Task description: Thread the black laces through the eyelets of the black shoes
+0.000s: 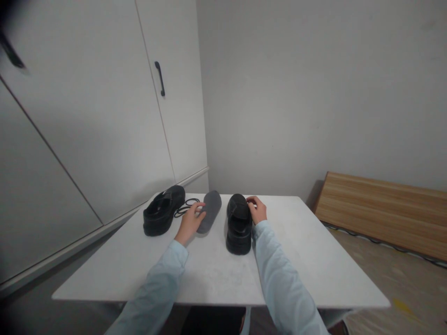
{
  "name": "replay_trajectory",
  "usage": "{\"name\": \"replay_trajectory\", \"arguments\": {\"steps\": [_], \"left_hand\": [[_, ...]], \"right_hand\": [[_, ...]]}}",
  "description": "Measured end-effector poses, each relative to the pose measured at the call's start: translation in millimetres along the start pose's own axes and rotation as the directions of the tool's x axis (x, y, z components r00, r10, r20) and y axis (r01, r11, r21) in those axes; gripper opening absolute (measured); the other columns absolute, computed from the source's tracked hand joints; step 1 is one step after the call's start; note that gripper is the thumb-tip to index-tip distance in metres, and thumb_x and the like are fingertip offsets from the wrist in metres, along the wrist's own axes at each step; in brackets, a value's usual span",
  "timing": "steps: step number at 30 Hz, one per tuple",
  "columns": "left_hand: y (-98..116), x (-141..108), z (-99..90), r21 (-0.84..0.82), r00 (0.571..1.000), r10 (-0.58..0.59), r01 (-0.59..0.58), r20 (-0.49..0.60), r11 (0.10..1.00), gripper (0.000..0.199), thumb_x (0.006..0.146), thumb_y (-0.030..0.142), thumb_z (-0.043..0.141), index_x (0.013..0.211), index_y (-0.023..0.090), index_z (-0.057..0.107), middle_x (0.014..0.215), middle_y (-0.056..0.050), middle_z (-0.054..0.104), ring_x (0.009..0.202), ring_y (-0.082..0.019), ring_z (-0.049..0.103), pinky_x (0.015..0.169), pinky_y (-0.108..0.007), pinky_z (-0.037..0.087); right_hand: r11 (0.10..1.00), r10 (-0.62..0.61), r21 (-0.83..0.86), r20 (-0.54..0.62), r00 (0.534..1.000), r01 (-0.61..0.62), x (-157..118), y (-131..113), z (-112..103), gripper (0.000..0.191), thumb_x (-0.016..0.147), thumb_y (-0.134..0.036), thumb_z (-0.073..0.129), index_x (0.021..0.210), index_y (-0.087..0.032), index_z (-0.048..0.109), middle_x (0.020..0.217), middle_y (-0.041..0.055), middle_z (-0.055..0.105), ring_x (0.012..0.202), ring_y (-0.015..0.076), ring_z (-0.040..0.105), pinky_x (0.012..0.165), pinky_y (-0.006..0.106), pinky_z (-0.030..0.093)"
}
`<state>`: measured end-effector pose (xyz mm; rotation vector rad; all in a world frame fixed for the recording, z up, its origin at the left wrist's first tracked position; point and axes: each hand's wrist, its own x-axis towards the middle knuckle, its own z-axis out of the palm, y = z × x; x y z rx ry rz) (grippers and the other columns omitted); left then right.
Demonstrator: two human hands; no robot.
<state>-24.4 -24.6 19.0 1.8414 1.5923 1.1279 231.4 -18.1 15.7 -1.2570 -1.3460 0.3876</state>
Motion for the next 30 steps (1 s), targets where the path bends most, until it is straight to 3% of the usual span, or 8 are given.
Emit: {"name": "replay_trajectory", "arguments": {"steps": [3, 6, 14, 22, 26, 30], "left_hand": [[0, -3, 8.7, -0.038, 0.997, -0.035, 0.038, 0.068, 0.999, 0.044, 0.078, 0.019, 0.057, 0.121, 0.015, 0.049, 0.096, -0.008, 0.067, 0.077, -0.017, 0.065, 0.075, -0.030, 0.049], [2, -6, 13.9, -0.025, 0.993, -0.025, 0.028, 0.117, 0.999, 0.053, 0.075, 0.021, 0.061, 0.126, 0.013, 0.047, 0.096, -0.008, 0.068, 0.078, -0.017, 0.065, 0.076, -0.029, 0.049], [2, -12, 13.9, 0.038, 0.948, 0.111, -0.128, 0.297, 0.991, 0.036, 0.077, 0.021, 0.058, 0.113, 0.018, 0.059, 0.091, -0.003, 0.070, 0.081, -0.016, 0.065, 0.077, -0.025, 0.048], [-1, -17, 17.7, 0.229, 0.902, 0.079, -0.192, 0.424, 0.954, 0.042, 0.080, 0.031, 0.055, 0.116, 0.012, 0.060, 0.082, -0.008, 0.070, 0.079, -0.020, 0.065, 0.073, -0.027, 0.046], [-1, -17, 16.8, 0.225, 0.888, 0.118, -0.238, 0.444, 0.945, 0.039, 0.081, 0.030, 0.054, 0.115, 0.015, 0.060, 0.082, -0.007, 0.070, 0.079, -0.019, 0.064, 0.072, -0.026, 0.045], [3, -18, 13.2, 0.259, 0.905, 0.146, -0.264, 0.400, 0.929, 0.035, 0.083, 0.032, 0.051, 0.114, 0.018, 0.060, 0.079, -0.005, 0.069, 0.078, -0.018, 0.063, 0.071, -0.026, 0.044]], "right_hand": [[1.000, 0.005, 0.012, -0.020, 1.000, -0.005, 0, 0, -1, 0.024, 0.064, -0.031, 0.044, 0.075, -0.019, 0.061, 0.078, 0.0055, 0.068, 0.077, 0.0218, 0.062, 0.072, 0.033, 0.048], [1.000, 0.000, 0.015, -0.029, 1.000, 0.000, 0, 1, -2, 0.023, 0.064, -0.030, 0.044, 0.075, -0.019, 0.062, 0.077, 0.0047, 0.068, 0.075, 0.0211, 0.062, 0.072, 0.033, 0.048], [1.000, 0.000, 0.031, -0.037, 0.999, 0.001, 0, 3, -5, 0.023, 0.065, -0.028, 0.042, 0.074, -0.019, 0.062, 0.077, 0.0042, 0.067, 0.076, 0.0208, 0.061, 0.074, 0.032, 0.047], [1.000, -0.004, 0.010, -0.044, 0.999, 0.004, -1, 0, -6, 0.024, 0.064, -0.028, 0.042, 0.072, -0.019, 0.063, 0.075, 0.0047, 0.067, 0.077, 0.0209, 0.060, 0.071, 0.031, 0.046], [1.000, -0.010, 0.001, -0.032, 0.999, 0.010, -1, 1, -6, 0.025, 0.065, -0.029, 0.042, 0.073, -0.018, 0.063, 0.076, 0.0049, 0.066, 0.076, 0.0209, 0.060, 0.070, 0.031, 0.046], [1.000, -0.006, 0.004, -0.030, 1.000, 0.006, -1, 0, -6, 0.024, 0.065, -0.029, 0.042, 0.073, -0.019, 0.063, 0.075, 0.0046, 0.067, 0.076, 0.0206, 0.060, 0.069, 0.030, 0.046]]}}
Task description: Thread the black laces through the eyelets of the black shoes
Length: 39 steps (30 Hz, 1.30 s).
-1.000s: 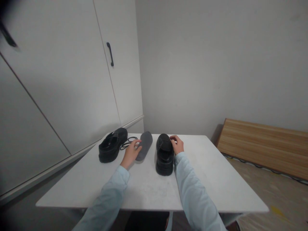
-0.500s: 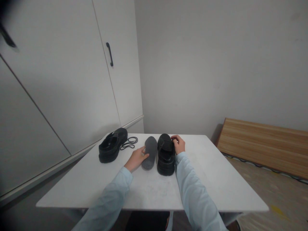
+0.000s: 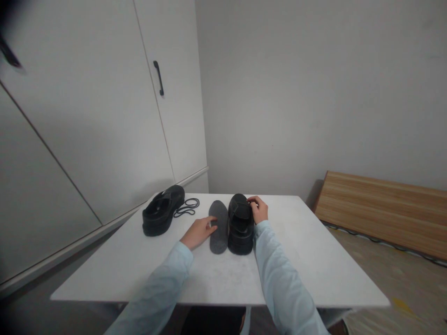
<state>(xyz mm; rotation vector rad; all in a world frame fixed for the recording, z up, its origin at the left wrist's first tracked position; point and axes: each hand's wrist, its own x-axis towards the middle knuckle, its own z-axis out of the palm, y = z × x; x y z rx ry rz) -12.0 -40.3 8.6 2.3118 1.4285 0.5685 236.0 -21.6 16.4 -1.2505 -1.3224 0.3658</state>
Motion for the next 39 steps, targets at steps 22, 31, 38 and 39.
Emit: {"name": "replay_trajectory", "arguments": {"steps": [22, 31, 38, 39], "left_hand": [[-35, 41, -54.2, 0.335, 0.931, -0.349, 0.366, -0.109, 0.869, 0.038, 0.088, 0.032, 0.042, 0.121, 0.013, 0.048, 0.111, -0.022, 0.059, 0.100, -0.031, 0.061, 0.080, -0.039, 0.046], [-37, 38, -13.0, 0.429, 0.903, -0.350, 0.428, -0.250, 0.795, 0.043, 0.090, 0.030, 0.035, 0.130, 0.015, 0.040, 0.124, -0.027, 0.049, 0.111, -0.037, 0.050, 0.080, -0.050, 0.043], [-47, 37, -11.2, 0.408, 0.936, -0.287, 0.347, -0.202, 0.845, 0.040, 0.089, 0.019, 0.035, 0.125, 0.010, 0.049, 0.120, -0.026, 0.053, 0.113, -0.033, 0.049, 0.087, -0.045, 0.040], [-49, 37, -11.6, 0.403, 0.944, -0.269, 0.325, -0.191, 0.856, 0.039, 0.089, 0.018, 0.034, 0.123, 0.009, 0.051, 0.118, -0.025, 0.054, 0.112, -0.032, 0.050, 0.088, -0.043, 0.040]], "right_hand": [[0.998, -0.029, -0.053, 0.013, 0.999, 0.029, 1, 0, 0, 0.028, 0.067, -0.028, 0.041, 0.071, -0.020, 0.066, 0.071, 0.0037, 0.066, 0.075, 0.0199, 0.059, 0.065, 0.028, 0.047], [0.999, -0.032, -0.042, 0.019, 0.999, 0.033, 1, 0, 0, 0.028, 0.067, -0.028, 0.041, 0.072, -0.020, 0.067, 0.072, 0.0034, 0.067, 0.074, 0.0198, 0.060, 0.066, 0.028, 0.047], [0.998, -0.031, -0.054, 0.022, 0.999, 0.032, 1, -2, 0, 0.029, 0.066, -0.029, 0.040, 0.072, -0.020, 0.067, 0.072, 0.0039, 0.067, 0.073, 0.0201, 0.059, 0.066, 0.028, 0.047], [0.998, -0.031, -0.055, 0.022, 0.999, 0.032, 1, -2, 0, 0.029, 0.066, -0.029, 0.040, 0.072, -0.020, 0.067, 0.072, 0.0037, 0.067, 0.073, 0.0201, 0.059, 0.066, 0.028, 0.047]]}}
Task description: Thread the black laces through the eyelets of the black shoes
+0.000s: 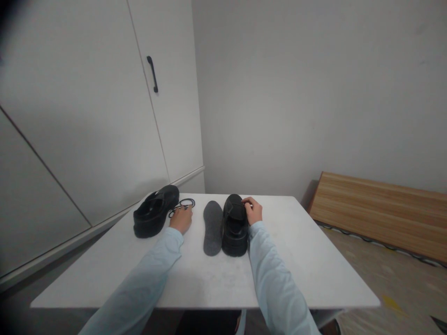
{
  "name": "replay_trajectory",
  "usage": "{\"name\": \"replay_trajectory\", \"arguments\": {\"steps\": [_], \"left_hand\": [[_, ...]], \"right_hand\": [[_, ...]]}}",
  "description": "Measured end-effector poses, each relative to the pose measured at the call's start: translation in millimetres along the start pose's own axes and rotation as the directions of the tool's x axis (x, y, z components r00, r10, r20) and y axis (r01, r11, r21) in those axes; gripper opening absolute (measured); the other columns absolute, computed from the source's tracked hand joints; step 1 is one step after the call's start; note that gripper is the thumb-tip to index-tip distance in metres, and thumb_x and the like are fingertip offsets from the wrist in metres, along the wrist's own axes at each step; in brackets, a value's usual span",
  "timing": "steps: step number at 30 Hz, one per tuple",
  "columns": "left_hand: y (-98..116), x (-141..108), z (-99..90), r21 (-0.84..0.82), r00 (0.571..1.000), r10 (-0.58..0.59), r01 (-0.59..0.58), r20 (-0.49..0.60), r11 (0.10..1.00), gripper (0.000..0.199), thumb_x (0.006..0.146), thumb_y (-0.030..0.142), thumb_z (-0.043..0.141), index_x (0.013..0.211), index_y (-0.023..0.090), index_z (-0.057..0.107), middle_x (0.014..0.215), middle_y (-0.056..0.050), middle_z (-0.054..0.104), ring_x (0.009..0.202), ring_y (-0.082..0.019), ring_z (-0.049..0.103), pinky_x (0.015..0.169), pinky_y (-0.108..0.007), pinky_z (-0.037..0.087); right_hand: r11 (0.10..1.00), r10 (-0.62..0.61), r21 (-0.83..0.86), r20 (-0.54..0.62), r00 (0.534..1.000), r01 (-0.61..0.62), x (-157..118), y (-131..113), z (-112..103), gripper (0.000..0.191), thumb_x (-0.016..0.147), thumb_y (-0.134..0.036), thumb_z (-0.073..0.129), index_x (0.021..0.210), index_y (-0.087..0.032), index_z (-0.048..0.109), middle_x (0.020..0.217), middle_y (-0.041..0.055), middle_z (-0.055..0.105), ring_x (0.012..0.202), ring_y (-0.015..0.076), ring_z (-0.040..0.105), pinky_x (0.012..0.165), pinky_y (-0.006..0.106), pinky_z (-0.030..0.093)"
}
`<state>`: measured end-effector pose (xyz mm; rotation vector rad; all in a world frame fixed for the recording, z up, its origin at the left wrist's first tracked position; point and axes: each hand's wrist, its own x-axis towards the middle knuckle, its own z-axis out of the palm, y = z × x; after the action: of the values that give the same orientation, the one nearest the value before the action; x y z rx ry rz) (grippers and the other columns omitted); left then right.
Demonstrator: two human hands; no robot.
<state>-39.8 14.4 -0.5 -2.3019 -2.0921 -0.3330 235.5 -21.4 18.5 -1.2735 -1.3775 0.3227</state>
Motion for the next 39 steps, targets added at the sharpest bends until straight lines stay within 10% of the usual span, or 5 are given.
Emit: {"name": "replay_trajectory", "arguments": {"steps": [33, 39], "left_hand": [[3, 4, 0.2, -0.471, 0.906, 0.423, -0.376, -0.006, 0.798, 0.011, 0.061, 0.010, 0.067, 0.069, 0.016, 0.070, 0.068, -0.002, 0.062, 0.068, -0.016, 0.059, 0.067, -0.026, 0.044], [2, 3, 2.7, -0.608, 0.904, 0.423, -0.303, 0.060, 0.734, 0.016, 0.059, 0.008, 0.063, 0.070, 0.016, 0.070, 0.064, 0.000, 0.063, 0.064, -0.014, 0.060, 0.064, -0.024, 0.045]], "right_hand": [[1.000, -0.001, -0.014, -0.005, 1.000, 0.001, 0, 0, 1, 0.029, 0.067, -0.029, 0.040, 0.071, -0.018, 0.067, 0.073, 0.0050, 0.067, 0.073, 0.0198, 0.060, 0.063, 0.027, 0.046], [1.000, -0.008, -0.008, 0.004, 1.000, 0.008, 1, 2, 1, 0.029, 0.066, -0.030, 0.041, 0.070, -0.018, 0.066, 0.072, 0.0049, 0.067, 0.075, 0.0207, 0.060, 0.064, 0.028, 0.045]]}}
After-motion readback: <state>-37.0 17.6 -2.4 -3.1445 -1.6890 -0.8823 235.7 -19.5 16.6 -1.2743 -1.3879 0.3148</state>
